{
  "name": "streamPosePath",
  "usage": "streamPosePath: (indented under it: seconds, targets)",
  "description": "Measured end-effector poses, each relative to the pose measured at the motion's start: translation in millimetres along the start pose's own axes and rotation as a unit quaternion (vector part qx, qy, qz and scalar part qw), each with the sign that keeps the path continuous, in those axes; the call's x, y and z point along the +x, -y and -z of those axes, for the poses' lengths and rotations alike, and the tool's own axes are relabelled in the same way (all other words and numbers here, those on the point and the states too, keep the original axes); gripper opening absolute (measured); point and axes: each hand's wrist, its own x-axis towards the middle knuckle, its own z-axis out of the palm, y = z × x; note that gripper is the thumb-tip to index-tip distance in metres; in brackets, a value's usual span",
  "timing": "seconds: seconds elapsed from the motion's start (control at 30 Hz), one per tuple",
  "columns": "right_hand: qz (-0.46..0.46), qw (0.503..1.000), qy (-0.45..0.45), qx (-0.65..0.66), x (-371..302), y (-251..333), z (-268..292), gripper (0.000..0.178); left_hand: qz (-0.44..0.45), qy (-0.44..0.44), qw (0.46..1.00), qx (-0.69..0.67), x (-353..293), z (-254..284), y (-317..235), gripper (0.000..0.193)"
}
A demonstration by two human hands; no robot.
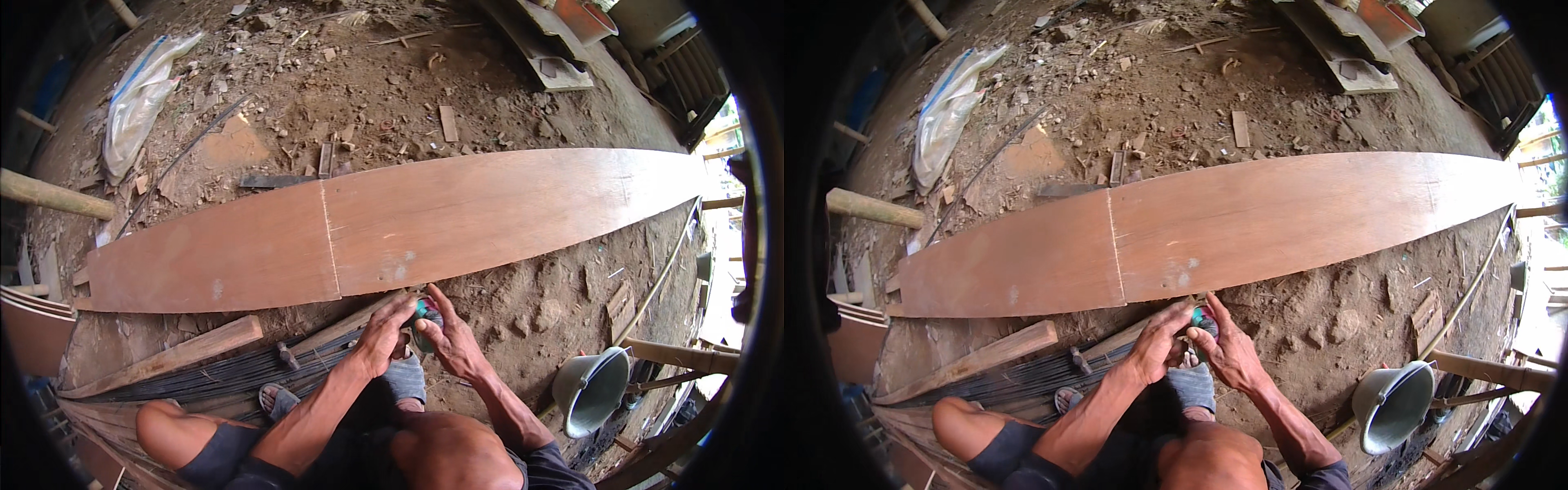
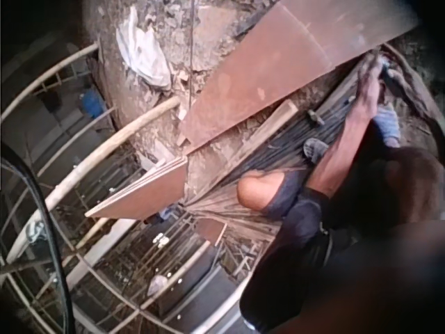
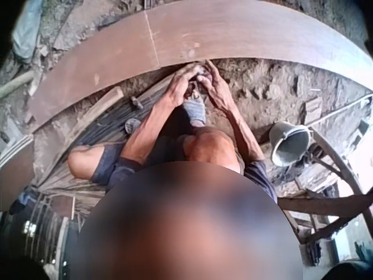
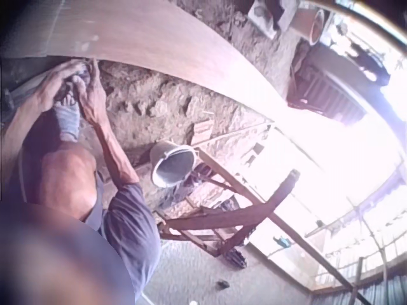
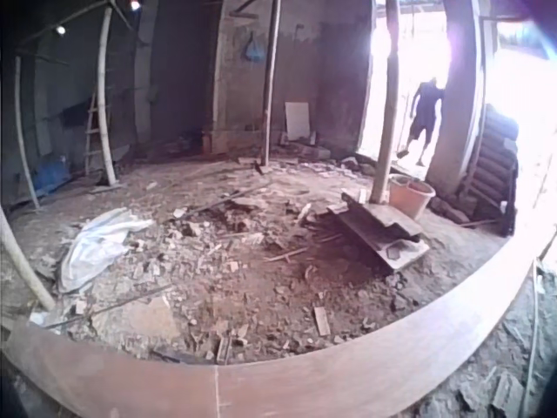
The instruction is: The person is assembling a wooden structure by hammering nails into wooden planks. They measure and align the planks, then secure them with nails using a hammer.
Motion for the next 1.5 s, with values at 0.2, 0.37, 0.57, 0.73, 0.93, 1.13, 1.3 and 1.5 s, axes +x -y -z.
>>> streamPosePath:
  seconds: [0.2,0.37,0.57,0.73,0.93,1.13,1.3,1.5]
  targets:
    - [0.05,0.991,-0.02,-0.123,10,9,-5,0.093,0.032,-0.006,0.999,-0.043,19,-2,-30,0.025]
    - [0.05,0.998,-0.003,-0.041,11,-13,-12,0.081,0.028,-0.07,0.997,-0.01,34,16,-67,0.011]
    - [0.017,0.999,-0.041,-0.02,-5,-63,-44,0.058,-0.285,-0.138,0.837,0.447,105,38,-191,0.012]
    - [-0.039,0.995,-0.071,-0.051,6,-69,-62,0.05,-0.28,-0.202,0.683,0.644,143,49,-198,0.027]
    - [-0.073,0.992,-0.069,-0.077,10,-55,-60,0.056,-0.238,-0.162,0.684,0.67,170,65,-194,0.032]
    - [-0.064,0.992,-0.074,-0.081,11,-51,-59,0.059,-0.263,-0.163,0.645,0.699,173,69,-195,0.035]
    - [-0.066,0.991,-0.068,-0.091,11,-50,-60,0.059,-0.256,-0.169,0.646,0.699,180,72,-193,0.029]
    - [-0.088,0.991,-0.055,-0.081,11,-43,-60,0.061,-0.254,-0.147,0.639,0.711,185,77,-197,0.028]
